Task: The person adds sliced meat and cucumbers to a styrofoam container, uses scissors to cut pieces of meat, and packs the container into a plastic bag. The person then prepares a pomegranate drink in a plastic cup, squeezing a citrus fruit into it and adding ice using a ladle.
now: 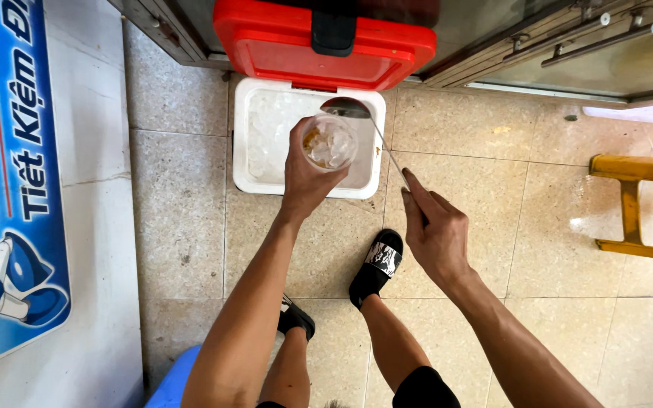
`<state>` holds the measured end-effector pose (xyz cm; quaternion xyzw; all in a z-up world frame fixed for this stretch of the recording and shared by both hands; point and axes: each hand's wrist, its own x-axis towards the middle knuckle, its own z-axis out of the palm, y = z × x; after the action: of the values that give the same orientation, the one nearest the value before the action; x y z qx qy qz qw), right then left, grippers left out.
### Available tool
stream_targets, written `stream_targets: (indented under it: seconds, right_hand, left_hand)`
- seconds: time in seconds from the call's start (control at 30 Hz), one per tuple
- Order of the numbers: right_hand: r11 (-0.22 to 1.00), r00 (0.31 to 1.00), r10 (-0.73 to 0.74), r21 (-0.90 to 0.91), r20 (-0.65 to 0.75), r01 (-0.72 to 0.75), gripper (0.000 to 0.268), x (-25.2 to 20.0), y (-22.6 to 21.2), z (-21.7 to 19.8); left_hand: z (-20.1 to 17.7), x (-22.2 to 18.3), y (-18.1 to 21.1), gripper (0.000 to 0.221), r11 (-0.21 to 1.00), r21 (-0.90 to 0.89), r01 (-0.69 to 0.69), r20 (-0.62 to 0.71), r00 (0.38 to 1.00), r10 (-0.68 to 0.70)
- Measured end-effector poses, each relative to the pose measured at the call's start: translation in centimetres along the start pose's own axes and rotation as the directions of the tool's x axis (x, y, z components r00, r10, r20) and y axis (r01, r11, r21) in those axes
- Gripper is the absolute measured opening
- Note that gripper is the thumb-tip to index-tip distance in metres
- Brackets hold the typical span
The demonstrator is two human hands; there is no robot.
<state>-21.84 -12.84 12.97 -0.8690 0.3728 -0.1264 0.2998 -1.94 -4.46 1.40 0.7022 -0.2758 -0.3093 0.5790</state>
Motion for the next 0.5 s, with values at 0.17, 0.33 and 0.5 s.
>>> stream_targets:
  seconds: [0.17,0.33,0.5]
  right_hand:
    - [0.995,0.997,-0.08,0.06,0.013,0.079,0.034,-0.2,0.7,1.3]
    - [0.999,0.999,-0.026,0.031,0.021,0.026,0.032,2.9,3.5,6.4]
    - [0.956,0.949,-0.141,-0.211,0.281,0.205,0.046,7.7,6.3,13.0]
  left_hand:
    - [-1.2,-0.3,0.4,0.098,0.996,-0.085,0.016,-0.023,1.0,-0.018]
    - [-3.5,-0.3,1.2,0.098,0.997,-0.075,0.032,-0.064,0.997,-0.037]
    - [-5.9,-2.2,3.2,0.097,0.998,-0.054,-0.021,-0.155,0.988,0.012]
